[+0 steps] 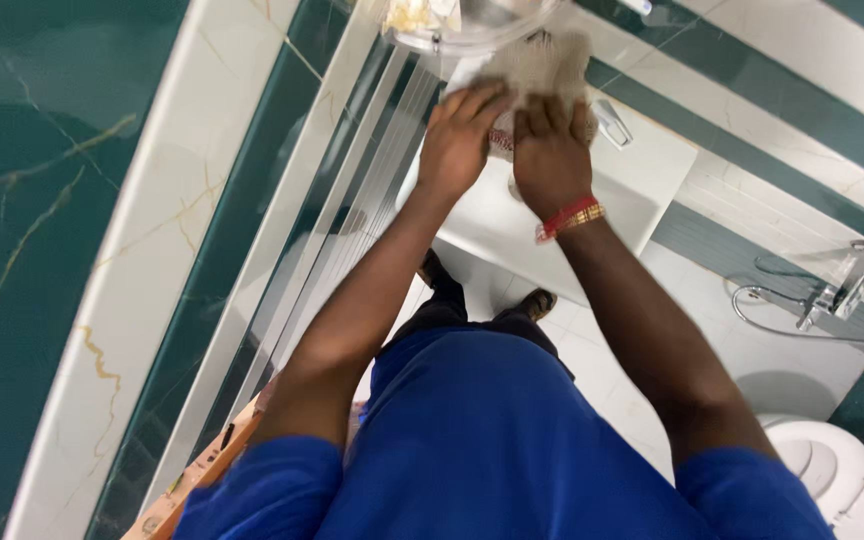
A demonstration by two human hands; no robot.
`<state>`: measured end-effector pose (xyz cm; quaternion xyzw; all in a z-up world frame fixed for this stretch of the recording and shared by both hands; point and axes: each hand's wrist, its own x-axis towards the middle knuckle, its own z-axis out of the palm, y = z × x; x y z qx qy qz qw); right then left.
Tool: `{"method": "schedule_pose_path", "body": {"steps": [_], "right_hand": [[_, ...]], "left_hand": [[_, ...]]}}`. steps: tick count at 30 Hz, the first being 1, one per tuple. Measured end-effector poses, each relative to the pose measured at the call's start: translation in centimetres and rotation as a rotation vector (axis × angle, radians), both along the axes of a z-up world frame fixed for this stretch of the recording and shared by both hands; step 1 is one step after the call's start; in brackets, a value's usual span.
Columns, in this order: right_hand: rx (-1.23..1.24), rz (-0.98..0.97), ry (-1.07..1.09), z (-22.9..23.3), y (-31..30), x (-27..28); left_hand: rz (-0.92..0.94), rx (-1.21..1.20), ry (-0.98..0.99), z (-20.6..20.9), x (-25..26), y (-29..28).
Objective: The person washes a small cloth by hand in a sink, rubbing and scrubbing the fabric under running water.
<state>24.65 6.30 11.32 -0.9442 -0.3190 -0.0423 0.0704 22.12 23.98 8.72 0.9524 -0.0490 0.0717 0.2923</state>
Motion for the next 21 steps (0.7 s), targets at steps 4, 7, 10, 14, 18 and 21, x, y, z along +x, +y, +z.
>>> {"method": "schedule_pose_path", "body": {"steps": [4,7,10,14,18,21], "right_hand": [[-0.198,-0.057,0.138,-7.8,2.0,2.2],[-0.235,-0.194,0.326,-10.2,3.0,2.4],[-0.203,-0.278,0.334,-10.1,4.3,2.7],[-0.095,-0.258,0.374,-11.4,7.1,4.6],[0.007,-0.053,0.246,-14.4,8.1,6.5],[-0.001,-0.063,0.217,-14.4,7.1,6.0]], "left_hand": [[-0.097,0.317,0.231,-5.8,3.5,-0.7],[-0.088,0.347,0.276,-8.3,3.1,-0.6],[-0.065,0.312,0.253,-8.8,3.5,0.0],[0.006,0.404,0.324,-9.7,5.0,2.5],[0.141,0.339,0.383,-11.9,5.5,3.7],[0.128,0.453,0.371,-12.5,5.8,2.7]]}}
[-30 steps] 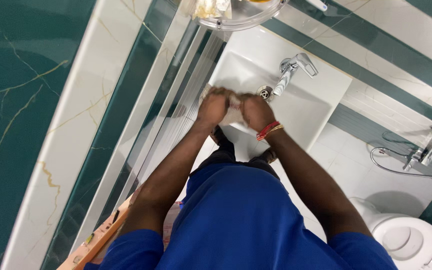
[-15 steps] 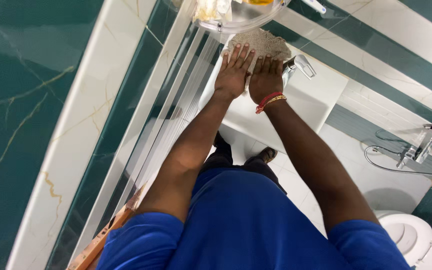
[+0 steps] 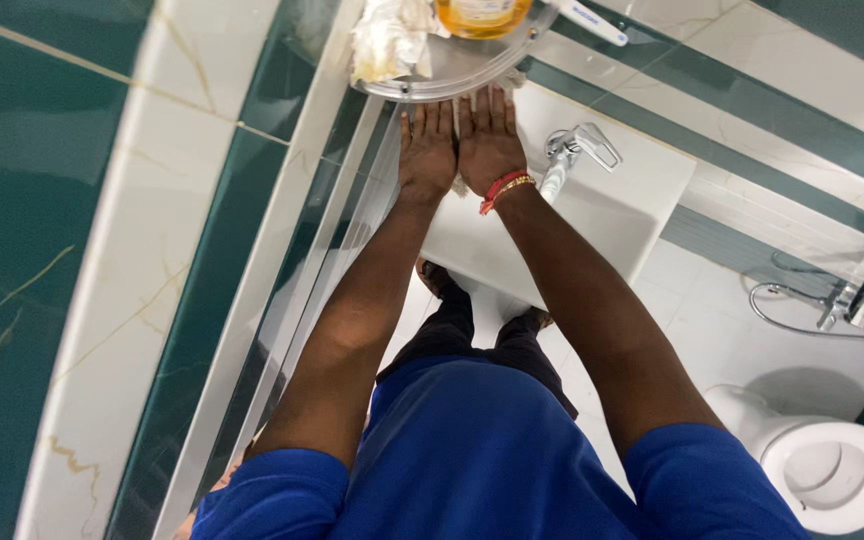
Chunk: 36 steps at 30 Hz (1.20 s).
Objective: The person washes a small cloth by hand in a sink, rubbing and scrubbing the fabric under running water.
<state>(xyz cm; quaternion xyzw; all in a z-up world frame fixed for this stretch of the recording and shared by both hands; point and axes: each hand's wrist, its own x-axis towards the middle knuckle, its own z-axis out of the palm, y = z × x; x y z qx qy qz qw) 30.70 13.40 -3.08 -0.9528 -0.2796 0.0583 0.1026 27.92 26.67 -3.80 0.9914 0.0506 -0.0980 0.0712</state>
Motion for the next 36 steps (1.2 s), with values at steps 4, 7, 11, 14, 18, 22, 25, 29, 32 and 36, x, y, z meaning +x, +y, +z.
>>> {"method": "schedule_pose_path", "body": {"steps": [4,7,11,14,18,22,25,29,32,36], "right_hand": [[-0.442,-0.054,0.030,2.6,-3.2,-1.3],[-0.539,-0.006,0.029,4.3,-4.8,-1.7],[-0.448,0.009,0.118,4.5,-3.5,-0.3],[-0.228,0.001,-0.039,2.2,-2.2,-0.5],[-0.092,0.047,-0.034,0.8,0.7,0.1],[-0.129,0.075,-0.044,1.3,1.0,-0.6],[-0.097,0.107,-0.125,1.5,-0.9,-2.0],[-0.200,0.138,-0.231,2.2,-1.6,-3.3],[-0.234,0.201,-0.206,1.7,-1.1,-4.8],[-0.153,0.246,-0.122,-1.5,0.0,-6.7]], "left_hand": [[-0.297,0.004,-0.160,0.3,0.0,-3.6],[-0.377,-0.060,-0.236,1.1,-0.2,-6.2],[-0.266,-0.173,-0.126,3.0,0.4,-4.4],[-0.162,-0.066,0.005,1.8,0.0,-1.7],[-0.015,-0.021,-0.016,-1.5,0.2,1.4],[-0.010,0.016,-0.078,-2.8,-1.1,0.5],[-0.104,0.130,-0.120,-1.3,-2.4,-0.5],[-0.199,0.256,0.065,1.8,-2.9,-0.2],[-0.172,0.289,0.132,2.6,-4.5,0.2],[-0.205,0.355,0.224,3.1,-7.1,0.4]]}}
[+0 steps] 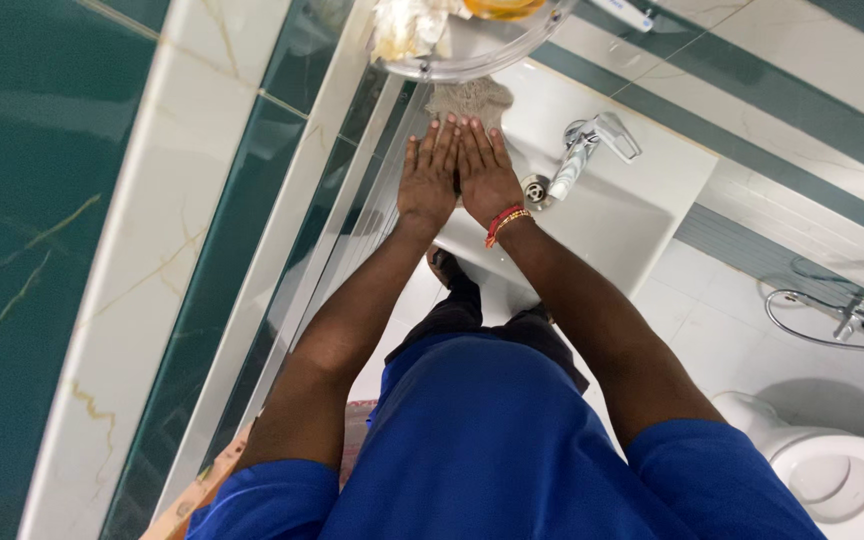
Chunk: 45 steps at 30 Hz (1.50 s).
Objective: The person washes a small cloth by hand in a sink, rubbing and scrubbing the fabric under running water.
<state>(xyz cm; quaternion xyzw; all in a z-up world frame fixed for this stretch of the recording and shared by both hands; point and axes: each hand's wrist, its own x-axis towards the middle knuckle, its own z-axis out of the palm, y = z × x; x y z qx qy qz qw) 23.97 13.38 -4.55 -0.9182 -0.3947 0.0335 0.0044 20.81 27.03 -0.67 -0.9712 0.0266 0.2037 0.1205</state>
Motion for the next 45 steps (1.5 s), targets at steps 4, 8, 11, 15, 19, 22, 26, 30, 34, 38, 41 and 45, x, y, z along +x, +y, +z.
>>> {"method": "schedule_pose_path", "body": {"steps": [4,8,11,15,19,22,26,30,34,38,41,45], "right_hand": [[0.253,-0.110,0.381,-4.1,-1.6,-2.5],[-0.092,-0.005,0.532,-2.4,-5.9,-4.3],[-0.188,0.057,0.752,2.6,-10.0,-4.4],[-0.130,0.024,1.033,8.0,-15.2,-4.5],[0.202,0.201,0.870,8.8,-20.5,-6.5],[0.154,0.239,0.677,7.7,-22.4,-8.7],[0.196,0.275,0.337,7.2,-24.2,-9.9],[0.353,0.390,0.290,7.5,-25.3,-9.3],[0.621,0.323,0.416,9.7,-26.0,-8.1],[0.613,0.028,1.083,12.9,-26.3,-6.2],[0.844,0.036,1.282,14.7,-25.1,-4.6],[0.846,0.180,1.057,18.1,-24.7,-2.1]], "left_hand": [[-0.086,-0.034,0.132,-0.6,-3.4,-2.1],[0.174,-0.318,0.300,0.8,-5.6,-5.9],[0.192,-0.445,0.405,4.3,-6.6,-7.8],[0.159,-0.615,0.427,8.0,-8.1,-8.9],[0.082,-0.529,0.262,7.5,-11.2,-11.0],[0.159,-0.519,0.071,5.8,-14.2,-13.4],[0.225,-0.670,-0.120,4.5,-16.8,-17.4],[0.274,-0.732,-0.303,4.9,-17.8,-20.4],[0.602,-1.030,-0.312,7.9,-18.0,-21.8],[0.653,-1.259,-0.420,10.5,-18.7,-22.2],[0.812,-1.178,-0.307,11.0,-17.1,-21.9],[0.926,-1.359,-0.307,12.3,-16.1,-19.9]]}}
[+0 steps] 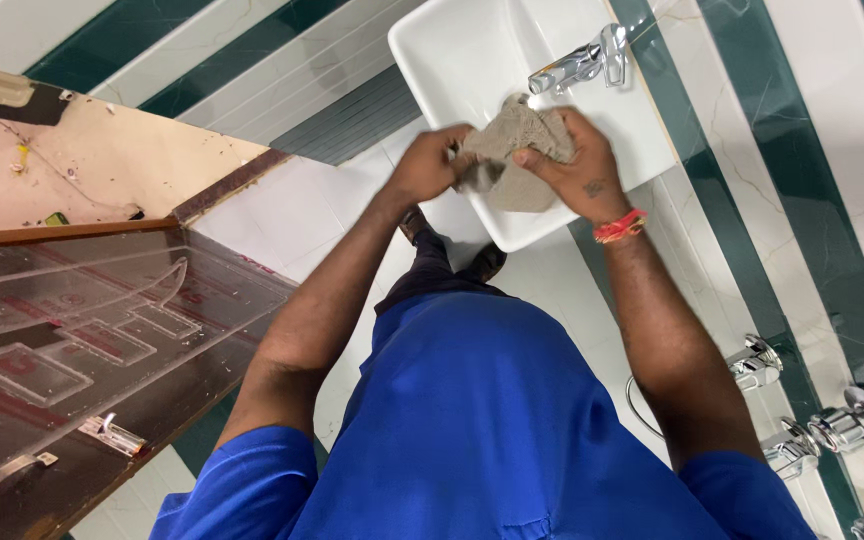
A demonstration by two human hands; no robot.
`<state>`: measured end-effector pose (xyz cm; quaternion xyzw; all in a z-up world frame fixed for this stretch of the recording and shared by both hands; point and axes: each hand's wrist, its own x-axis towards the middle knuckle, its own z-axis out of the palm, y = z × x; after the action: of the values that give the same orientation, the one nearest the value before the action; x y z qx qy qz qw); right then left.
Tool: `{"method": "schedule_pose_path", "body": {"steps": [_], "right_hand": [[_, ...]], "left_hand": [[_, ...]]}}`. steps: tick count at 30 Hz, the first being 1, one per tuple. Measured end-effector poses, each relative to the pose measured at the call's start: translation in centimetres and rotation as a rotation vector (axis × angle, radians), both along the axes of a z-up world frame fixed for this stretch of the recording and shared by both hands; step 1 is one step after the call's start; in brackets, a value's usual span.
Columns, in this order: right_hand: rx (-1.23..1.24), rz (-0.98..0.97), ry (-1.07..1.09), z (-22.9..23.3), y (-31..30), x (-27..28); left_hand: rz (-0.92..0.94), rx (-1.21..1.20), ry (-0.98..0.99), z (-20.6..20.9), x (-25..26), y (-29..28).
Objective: The person washes a small cloth by hand in a sink, rubbing and scrubbing the fabric under running water.
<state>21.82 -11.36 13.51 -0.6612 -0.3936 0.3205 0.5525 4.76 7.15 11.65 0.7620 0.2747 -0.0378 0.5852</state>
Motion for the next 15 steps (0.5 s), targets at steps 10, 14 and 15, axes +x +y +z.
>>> {"method": "schedule_pose_path", "body": {"steps": [10,14,15], "right_hand": [[-0.008,0.117,-0.150,0.3,-4.7,2.1],[-0.239,0.365,-0.571,-4.5,-5.7,1.0],[-0.324,0.415,-0.615,-5.4,-5.6,0.5]], "left_hand": [[-0.160,0.742,-0.142,4.0,-4.0,-1.4],[-0.300,0.626,0.034,-0.4,-6.0,-4.7],[-0.339,0.543,0.094,-1.5,-6.2,-5.4]]}}
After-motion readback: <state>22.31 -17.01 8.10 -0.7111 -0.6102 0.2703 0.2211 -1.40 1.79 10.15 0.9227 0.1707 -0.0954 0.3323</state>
